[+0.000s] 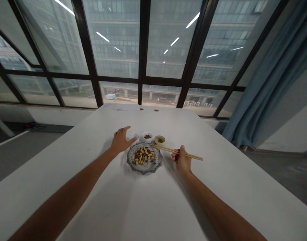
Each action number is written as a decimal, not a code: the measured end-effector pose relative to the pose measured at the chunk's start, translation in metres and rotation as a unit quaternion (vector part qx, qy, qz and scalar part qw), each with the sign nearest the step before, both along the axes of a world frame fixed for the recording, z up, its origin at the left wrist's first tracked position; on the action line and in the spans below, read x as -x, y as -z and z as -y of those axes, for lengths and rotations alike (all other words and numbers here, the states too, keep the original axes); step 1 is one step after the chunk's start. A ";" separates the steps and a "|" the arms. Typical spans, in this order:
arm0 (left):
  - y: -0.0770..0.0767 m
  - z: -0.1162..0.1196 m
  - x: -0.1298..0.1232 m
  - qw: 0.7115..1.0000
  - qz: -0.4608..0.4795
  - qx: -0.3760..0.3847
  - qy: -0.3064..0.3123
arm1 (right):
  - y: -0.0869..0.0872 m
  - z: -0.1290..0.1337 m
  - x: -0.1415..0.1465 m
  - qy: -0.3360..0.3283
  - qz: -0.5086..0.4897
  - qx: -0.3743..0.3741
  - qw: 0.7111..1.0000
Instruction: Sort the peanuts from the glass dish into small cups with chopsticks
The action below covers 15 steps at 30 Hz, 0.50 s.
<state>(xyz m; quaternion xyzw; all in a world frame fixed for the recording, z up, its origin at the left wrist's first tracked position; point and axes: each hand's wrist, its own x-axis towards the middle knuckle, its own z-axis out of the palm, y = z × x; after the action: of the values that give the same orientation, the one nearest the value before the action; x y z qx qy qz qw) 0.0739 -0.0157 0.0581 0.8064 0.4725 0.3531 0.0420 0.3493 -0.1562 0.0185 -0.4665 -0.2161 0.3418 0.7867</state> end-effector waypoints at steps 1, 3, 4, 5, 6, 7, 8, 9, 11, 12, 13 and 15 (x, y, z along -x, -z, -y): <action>-0.006 -0.001 -0.014 0.999 -0.029 0.005 0.025 | 0.000 0.000 0.000 0.004 0.002 -0.002 1.000; -0.012 -0.005 -0.042 0.994 -0.087 0.031 0.063 | -0.001 0.000 -0.001 0.016 0.006 -0.005 1.000; -0.014 -0.008 -0.054 0.991 -0.109 0.040 0.072 | -0.002 0.001 -0.001 0.020 0.009 -0.006 1.000; -0.014 -0.012 -0.063 0.988 -0.128 0.048 0.077 | -0.003 0.001 -0.002 0.023 0.011 -0.006 1.000; -0.013 -0.015 -0.071 0.984 -0.145 0.059 0.082 | -0.003 0.001 -0.003 0.024 0.014 -0.007 1.000; -0.012 -0.020 -0.076 0.981 -0.158 0.070 0.083 | -0.003 0.001 -0.003 0.023 0.017 -0.007 1.000; -0.011 -0.023 -0.080 0.979 -0.166 0.081 0.081 | -0.004 0.001 -0.003 0.022 0.019 -0.007 1.000; -0.009 -0.027 -0.082 0.978 -0.170 0.093 0.078 | -0.004 0.002 -0.003 0.021 0.020 -0.007 1.000; -0.008 -0.031 -0.083 0.978 -0.165 0.110 0.072 | -0.004 0.001 -0.003 0.023 0.020 -0.007 1.000; -0.008 -0.032 -0.082 0.978 -0.160 0.112 0.071 | -0.004 0.001 -0.002 0.025 0.020 -0.008 0.999; -0.008 -0.033 -0.081 0.979 -0.155 0.109 0.074 | -0.004 0.001 -0.002 0.026 0.021 -0.009 0.999; -0.008 -0.032 -0.079 0.982 -0.147 0.084 0.085 | -0.003 0.000 -0.002 0.029 0.024 -0.015 0.999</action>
<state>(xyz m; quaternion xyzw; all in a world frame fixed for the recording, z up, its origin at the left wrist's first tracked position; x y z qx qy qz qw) 0.1530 0.0162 0.0664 0.8803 0.4312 0.1853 0.0695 0.3512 -0.1564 0.0216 -0.4689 -0.2262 0.3048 0.7976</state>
